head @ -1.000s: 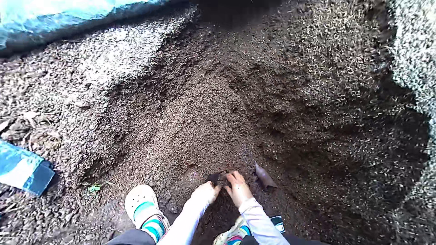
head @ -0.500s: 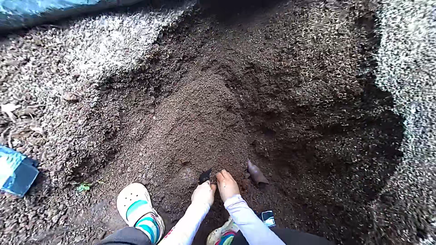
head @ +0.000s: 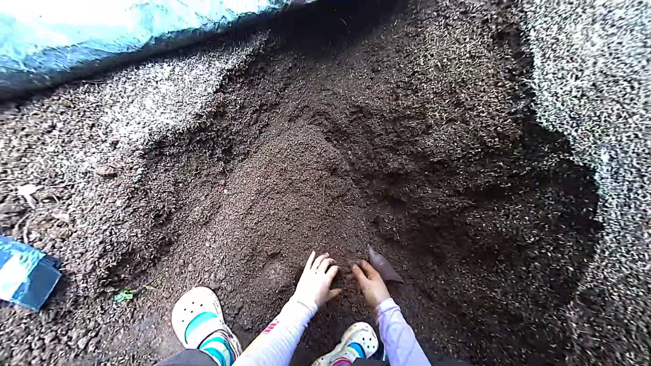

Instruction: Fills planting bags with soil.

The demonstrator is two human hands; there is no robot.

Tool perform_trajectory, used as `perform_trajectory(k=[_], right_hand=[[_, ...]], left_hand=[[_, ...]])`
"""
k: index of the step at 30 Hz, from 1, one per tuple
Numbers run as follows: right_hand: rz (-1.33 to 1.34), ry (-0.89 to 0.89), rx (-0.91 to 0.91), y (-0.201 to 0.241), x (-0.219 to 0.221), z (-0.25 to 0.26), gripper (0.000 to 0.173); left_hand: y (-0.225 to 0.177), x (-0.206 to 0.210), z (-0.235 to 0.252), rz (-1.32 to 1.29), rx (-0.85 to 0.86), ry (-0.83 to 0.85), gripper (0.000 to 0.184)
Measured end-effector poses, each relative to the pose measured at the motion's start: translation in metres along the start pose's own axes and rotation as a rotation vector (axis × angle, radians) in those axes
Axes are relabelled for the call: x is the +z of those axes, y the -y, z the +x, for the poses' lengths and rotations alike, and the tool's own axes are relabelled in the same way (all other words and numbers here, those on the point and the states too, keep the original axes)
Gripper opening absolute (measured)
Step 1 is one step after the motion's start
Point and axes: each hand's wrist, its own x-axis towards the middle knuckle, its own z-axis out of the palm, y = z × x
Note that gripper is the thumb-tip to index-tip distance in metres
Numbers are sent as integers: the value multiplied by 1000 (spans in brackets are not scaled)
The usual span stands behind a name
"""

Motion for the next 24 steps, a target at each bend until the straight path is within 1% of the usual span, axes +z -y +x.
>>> perform_trajectory(k=[1,2,3,4,5,6,7,8,9,10,11,12,13,15,16,17,18,19,20,21,22,24], right_hand=[[20,8,11,2,0,-1,36],[57,11,15,4,-1,-2,36],[116,1,3,8,0,-4,37],[210,-16,-27,13,1,-6,37],[334,-38,-63,22,4,-8,34],[469,-59,-94,32,9,-8,34],[574,-62,-111,40,15,-9,37],[617,-65,-100,43,24,-7,39],[569,-61,-50,40,36,-3,37],[452,-39,25,31,49,3,35],[324,10,90,19,60,12,36],[235,51,119,16,66,19,37],[208,77,110,24,66,23,36],[255,92,7,56,57,11,34],[230,78,-56,69,54,4,34],[123,69,-82,72,58,1,33],[-13,110,-60,63,66,1,30],[-118,189,5,48,77,5,34],[-135,256,47,37,87,13,40],[-120,285,55,36,91,20,41],[-86,287,43,42,89,21,40],[25,224,-33,60,79,11,34]], left_hand=[[2,1,0,-28,67,-101,38],[2,-1,-3,-67,67,-185,28],[0,-9,-9,-111,-21,-241,28],[-3,-20,-18,-148,-189,-260,35],[-5,-34,-26,-193,-396,-235,45],[-4,-46,-33,-244,-586,-155,57],[0,-51,-39,-279,-731,-16,66],[4,-51,-44,-311,-802,128,65],[7,-48,-47,-350,-809,259,61],[6,-45,-46,-375,-779,351,53],[2,-44,-43,-375,-760,388,48],[-2,-44,-40,-377,-762,385,44],[-2,-45,-36,-385,-773,356,42],[1,-48,-36,-393,-790,331,40],[1,-49,-35,-403,-792,331,40],[0,-48,-36,-415,-791,334,40],[-3,-47,-38,-425,-793,334,39],[-5,-47,-40,-428,-795,331,39],[-4,-48,-39,-428,-798,323,40],[-2,-49,-36,-424,-800,307,40],[1,-50,-36,-423,-798,298,39],[7,-50,-38,-408,-774,312,39]])
